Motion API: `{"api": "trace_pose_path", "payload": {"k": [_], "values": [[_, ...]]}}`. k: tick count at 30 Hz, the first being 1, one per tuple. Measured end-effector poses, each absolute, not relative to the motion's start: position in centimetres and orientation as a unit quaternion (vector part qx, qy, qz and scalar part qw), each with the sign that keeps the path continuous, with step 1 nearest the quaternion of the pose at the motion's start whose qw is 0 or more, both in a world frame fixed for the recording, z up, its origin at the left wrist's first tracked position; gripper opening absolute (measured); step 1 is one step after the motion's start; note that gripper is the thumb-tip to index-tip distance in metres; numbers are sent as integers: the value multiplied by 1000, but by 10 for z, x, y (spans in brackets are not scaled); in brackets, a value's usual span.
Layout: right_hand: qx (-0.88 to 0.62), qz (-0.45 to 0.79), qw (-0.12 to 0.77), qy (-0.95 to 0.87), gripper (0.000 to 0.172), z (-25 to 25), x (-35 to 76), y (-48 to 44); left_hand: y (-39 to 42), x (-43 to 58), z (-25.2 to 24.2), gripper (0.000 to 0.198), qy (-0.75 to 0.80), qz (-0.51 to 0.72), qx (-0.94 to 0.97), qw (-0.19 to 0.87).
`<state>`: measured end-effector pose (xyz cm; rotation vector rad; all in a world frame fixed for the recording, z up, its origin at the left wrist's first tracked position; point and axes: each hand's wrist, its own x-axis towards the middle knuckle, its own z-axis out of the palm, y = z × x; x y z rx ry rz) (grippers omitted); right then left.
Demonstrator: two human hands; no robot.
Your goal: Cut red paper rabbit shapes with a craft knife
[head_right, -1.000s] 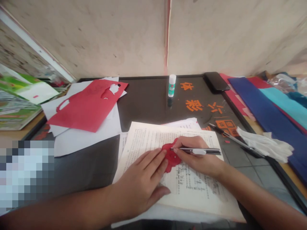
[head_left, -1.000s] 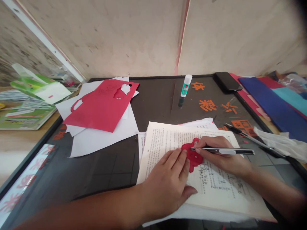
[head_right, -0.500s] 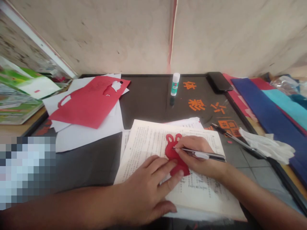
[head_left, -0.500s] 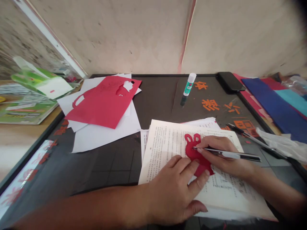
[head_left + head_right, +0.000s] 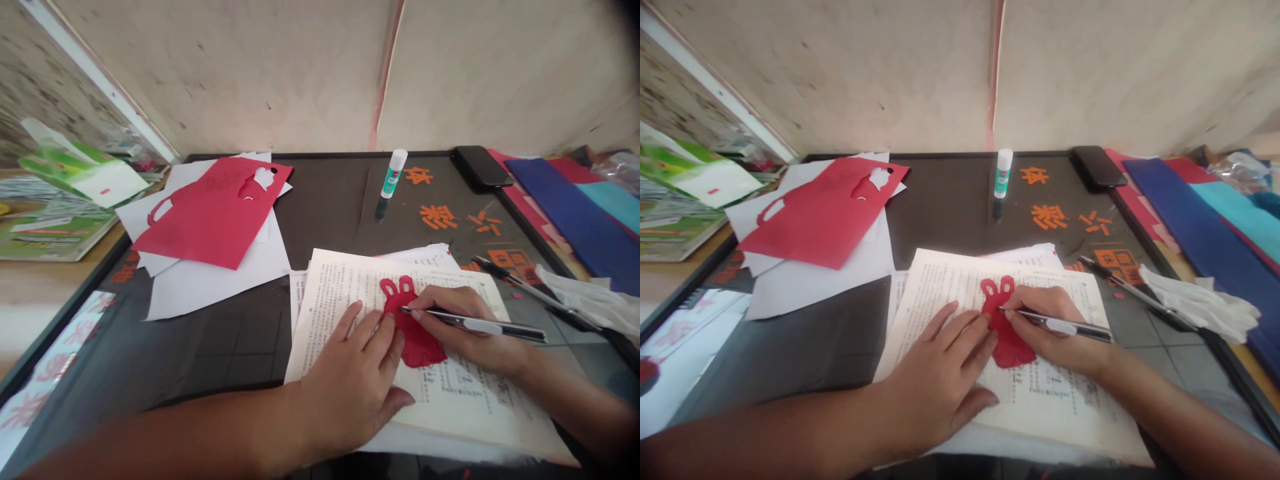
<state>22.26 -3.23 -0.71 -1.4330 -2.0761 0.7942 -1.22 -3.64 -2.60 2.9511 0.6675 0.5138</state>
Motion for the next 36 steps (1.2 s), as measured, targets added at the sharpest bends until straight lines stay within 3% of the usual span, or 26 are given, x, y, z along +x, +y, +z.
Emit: {"api": "trace_pose_path", "payload": {"k": [6, 10, 14, 24, 29, 36], "values": [[-540, 296, 230, -753, 20, 0, 218, -32, -42, -15, -18, 58, 139, 156, 971, 118], [-536, 283, 252, -754, 17, -1, 218, -34, -33, -17, -20, 59, 168, 198, 964, 63], [-515, 265, 274, -768, 14, -4, 219, -36, -24, -17, -25, 73, 183, 133, 974, 25], [-500, 185, 288, -796, 12, -14, 217, -38, -37, -11, -21, 68, 228, 126, 964, 52], [-509, 230, 280, -781, 9, -10, 218, -36, -37, -14, -21, 66, 203, 166, 963, 53], [-531, 250, 252, -769, 12, -8, 216, -41, -32, -16, -25, 75, 210, 95, 972, 41]]}}
